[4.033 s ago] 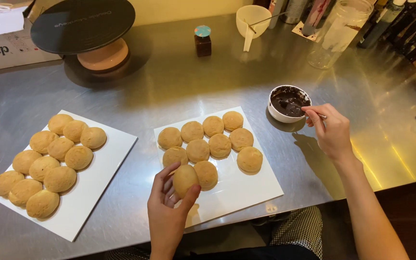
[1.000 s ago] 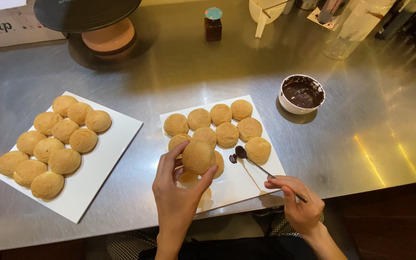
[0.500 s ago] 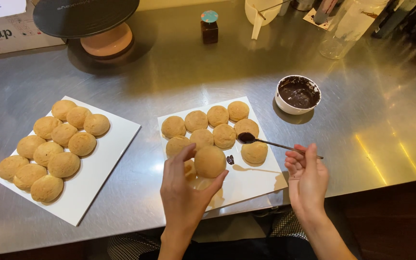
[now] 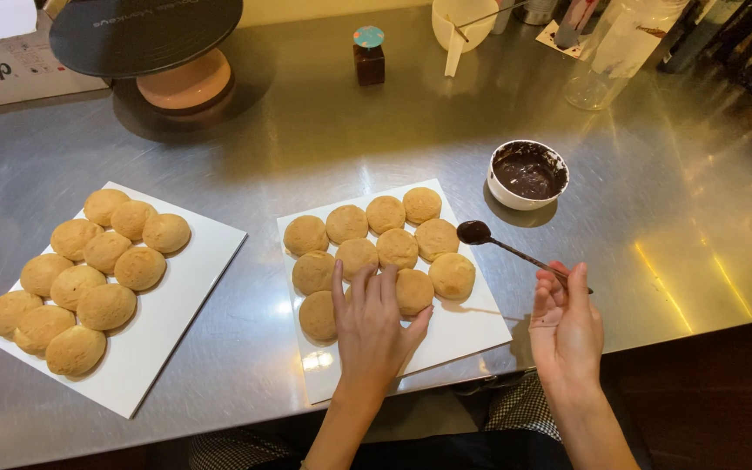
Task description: Filling cream puffs with chocolate sauce using a spoon and arranging them on a tray
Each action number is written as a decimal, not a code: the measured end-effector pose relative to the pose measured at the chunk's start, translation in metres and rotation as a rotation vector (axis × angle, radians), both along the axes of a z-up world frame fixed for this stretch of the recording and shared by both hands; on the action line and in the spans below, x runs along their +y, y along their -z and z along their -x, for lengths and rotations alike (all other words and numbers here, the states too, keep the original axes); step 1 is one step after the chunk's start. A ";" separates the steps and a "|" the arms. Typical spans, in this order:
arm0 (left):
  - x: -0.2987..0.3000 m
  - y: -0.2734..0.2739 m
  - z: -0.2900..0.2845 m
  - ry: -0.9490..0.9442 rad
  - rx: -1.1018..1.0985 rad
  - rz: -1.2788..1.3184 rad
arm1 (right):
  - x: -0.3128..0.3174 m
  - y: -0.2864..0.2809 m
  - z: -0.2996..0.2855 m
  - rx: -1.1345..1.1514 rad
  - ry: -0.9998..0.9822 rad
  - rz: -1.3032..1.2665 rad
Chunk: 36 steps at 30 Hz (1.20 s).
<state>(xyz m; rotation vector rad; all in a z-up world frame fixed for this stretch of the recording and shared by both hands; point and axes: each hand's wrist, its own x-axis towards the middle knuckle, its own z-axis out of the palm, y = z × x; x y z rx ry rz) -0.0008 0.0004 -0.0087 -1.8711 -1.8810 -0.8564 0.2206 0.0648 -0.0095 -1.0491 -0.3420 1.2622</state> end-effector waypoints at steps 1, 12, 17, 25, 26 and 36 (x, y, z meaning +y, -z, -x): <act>0.000 0.001 -0.001 -0.031 0.035 0.017 | 0.000 -0.001 -0.002 -0.022 0.014 -0.002; 0.001 0.002 -0.005 -0.087 0.073 0.002 | 0.036 -0.032 -0.023 -0.249 0.188 -0.299; -0.019 0.003 -0.022 -0.084 -0.015 -0.128 | 0.073 -0.026 -0.035 -0.739 0.112 -0.524; -0.036 0.022 0.011 0.022 0.050 0.072 | 0.078 -0.010 -0.033 -1.082 -0.037 -0.687; -0.038 0.023 0.016 0.018 0.049 0.073 | 0.079 -0.010 -0.033 -1.081 -0.041 -0.688; -0.032 0.006 0.040 0.241 -0.048 -0.031 | 0.104 -0.002 -0.055 -1.462 -0.258 -0.880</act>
